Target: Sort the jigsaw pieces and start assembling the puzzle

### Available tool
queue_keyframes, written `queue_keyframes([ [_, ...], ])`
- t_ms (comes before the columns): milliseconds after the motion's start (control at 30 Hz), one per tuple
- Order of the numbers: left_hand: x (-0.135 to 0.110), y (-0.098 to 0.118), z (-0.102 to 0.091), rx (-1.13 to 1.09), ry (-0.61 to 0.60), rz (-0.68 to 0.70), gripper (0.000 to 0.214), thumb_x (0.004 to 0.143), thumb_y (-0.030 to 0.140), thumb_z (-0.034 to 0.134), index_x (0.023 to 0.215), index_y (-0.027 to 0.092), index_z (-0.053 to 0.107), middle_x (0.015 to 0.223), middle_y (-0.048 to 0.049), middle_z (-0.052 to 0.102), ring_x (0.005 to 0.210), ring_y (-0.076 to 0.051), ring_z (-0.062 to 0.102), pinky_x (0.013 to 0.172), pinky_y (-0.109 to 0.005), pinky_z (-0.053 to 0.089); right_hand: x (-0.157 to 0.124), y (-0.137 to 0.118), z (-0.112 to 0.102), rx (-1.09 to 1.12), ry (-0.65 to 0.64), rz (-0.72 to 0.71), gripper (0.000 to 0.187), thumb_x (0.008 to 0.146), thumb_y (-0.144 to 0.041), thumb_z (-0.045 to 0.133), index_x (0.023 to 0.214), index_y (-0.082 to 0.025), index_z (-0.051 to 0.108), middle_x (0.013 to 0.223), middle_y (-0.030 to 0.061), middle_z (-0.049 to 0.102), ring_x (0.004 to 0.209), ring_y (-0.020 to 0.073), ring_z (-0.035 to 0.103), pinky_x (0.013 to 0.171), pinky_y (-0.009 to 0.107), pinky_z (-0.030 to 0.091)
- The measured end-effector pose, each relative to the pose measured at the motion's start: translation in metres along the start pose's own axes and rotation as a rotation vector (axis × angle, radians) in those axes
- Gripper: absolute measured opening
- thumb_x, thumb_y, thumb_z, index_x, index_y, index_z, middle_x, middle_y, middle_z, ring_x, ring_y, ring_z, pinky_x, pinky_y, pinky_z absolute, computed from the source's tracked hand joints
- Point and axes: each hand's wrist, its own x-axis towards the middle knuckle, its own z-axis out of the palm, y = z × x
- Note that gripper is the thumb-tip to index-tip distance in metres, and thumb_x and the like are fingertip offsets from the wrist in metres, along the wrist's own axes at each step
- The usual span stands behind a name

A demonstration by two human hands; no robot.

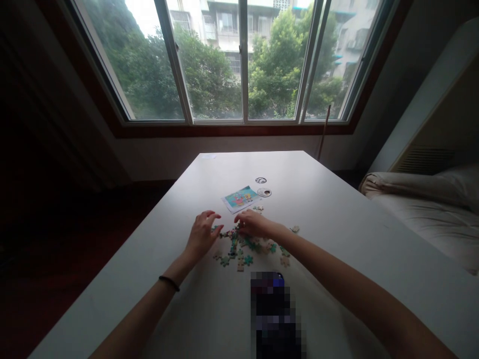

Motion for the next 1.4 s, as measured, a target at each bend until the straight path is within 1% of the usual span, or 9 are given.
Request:
queue_keyframes([
  [167, -0.006, 0.022, 0.013, 0.039, -0.257, 0.147, 0.031, 0.072, 0.022, 0.063, 0.103, 0.022, 0.059, 0.106, -0.0062, 0.059, 0.102, -0.024, 0.051, 0.09, -0.035, 0.039, -0.001, 0.007, -0.015, -0.038, -0.115, 0.039, 0.018, 0.07, -0.026, 0.069, 0.085, -0.017, 0.069, 0.079, 0.0069, 0.067, 0.079, 0.0213, 0.058, 0.068, 0.027, 0.041],
  [300, 0.005, 0.028, 0.018, 0.081, -0.368, 0.086, 0.024, 0.073, 0.023, 0.061, 0.095, 0.018, 0.061, 0.094, -0.0088, 0.06, 0.09, -0.025, 0.055, 0.08, -0.035, 0.043, 0.0, 0.003, -0.022, -0.072, -0.196, 0.023, 0.015, 0.067, -0.03, 0.069, 0.077, -0.018, 0.071, 0.078, 0.0076, 0.067, 0.08, 0.0231, 0.059, 0.067, 0.027, 0.04],
  [533, 0.026, 0.035, 0.013, -0.001, -0.627, -0.025, 0.027, 0.054, 0.03, 0.072, 0.074, 0.015, 0.061, 0.062, 0.0024, 0.058, 0.058, -0.016, 0.053, 0.05, -0.022, 0.039, 0.008, -0.009, -0.023, -0.061, -0.282, 0.017, 0.025, 0.055, -0.031, 0.072, 0.075, -0.016, 0.07, 0.069, 0.0067, 0.066, 0.076, 0.0247, 0.059, 0.065, 0.028, 0.041],
  [700, 0.025, 0.036, 0.017, -0.075, -0.524, -0.086, 0.014, 0.062, 0.024, 0.06, 0.071, 0.013, 0.059, 0.063, 0.0003, 0.058, 0.062, -0.017, 0.054, 0.052, -0.024, 0.038, 0.006, -0.005, -0.021, 0.049, -0.228, -0.015, 0.01, 0.061, -0.024, 0.069, 0.069, -0.017, 0.068, 0.068, 0.0042, 0.066, 0.082, 0.024, 0.059, 0.069, 0.028, 0.042],
  [967, 0.024, 0.034, 0.007, -0.246, -0.386, -0.173, 0.02, 0.07, 0.016, 0.048, 0.084, 0.01, 0.062, 0.076, -0.0068, 0.069, 0.065, -0.017, 0.064, 0.057, -0.025, 0.047, -0.015, 0.015, -0.024, 0.324, -0.005, 0.017, 0.017, 0.087, -0.019, 0.046, 0.095, -0.012, 0.06, 0.08, 0.0043, 0.069, 0.068, 0.0113, 0.063, 0.058, 0.02, 0.046],
  [1100, 0.025, 0.036, 0.0, -0.179, -0.309, -0.193, 0.023, 0.07, 0.011, 0.046, 0.083, 0.011, 0.064, 0.08, -0.0073, 0.069, 0.071, -0.019, 0.065, 0.064, -0.029, 0.05, -0.019, 0.019, -0.026, 0.33, 0.063, 0.028, 0.013, 0.084, -0.017, 0.052, 0.086, -0.013, 0.064, 0.077, 0.0042, 0.069, 0.07, 0.013, 0.063, 0.063, 0.023, 0.047],
  [1200, 0.023, 0.043, -0.001, -0.066, -0.227, -0.188, 0.022, 0.07, 0.01, 0.048, 0.083, 0.013, 0.066, 0.089, -0.0095, 0.068, 0.09, -0.025, 0.061, 0.084, -0.04, 0.045, -0.023, 0.013, -0.027, 0.279, 0.121, 0.043, 0.008, 0.079, -0.014, 0.059, 0.083, -0.015, 0.066, 0.084, 0.0059, 0.068, 0.079, 0.0169, 0.061, 0.073, 0.029, 0.046],
  [1333, -0.012, 0.074, -0.005, 0.061, -0.106, -0.094, 0.035, 0.071, 0.018, 0.057, 0.106, 0.014, 0.059, 0.122, -0.0123, 0.053, 0.121, -0.03, 0.039, 0.102, -0.049, 0.025, -0.046, -0.007, -0.031, 0.216, 0.231, 0.084, 0.016, 0.081, -0.019, 0.058, 0.096, -0.014, 0.062, 0.095, 0.0102, 0.064, 0.089, 0.0208, 0.057, 0.079, 0.034, 0.043],
  [1400, -0.054, 0.096, -0.006, 0.172, -0.089, 0.13, 0.04, 0.077, 0.027, 0.057, 0.115, 0.015, 0.053, 0.127, -0.0128, 0.049, 0.118, -0.029, 0.042, 0.1, -0.049, 0.031, -0.073, -0.021, -0.034, 0.193, 0.293, 0.085, 0.017, 0.084, -0.022, 0.056, 0.099, -0.016, 0.06, 0.095, 0.0085, 0.063, 0.085, 0.0187, 0.058, 0.076, 0.032, 0.045],
])
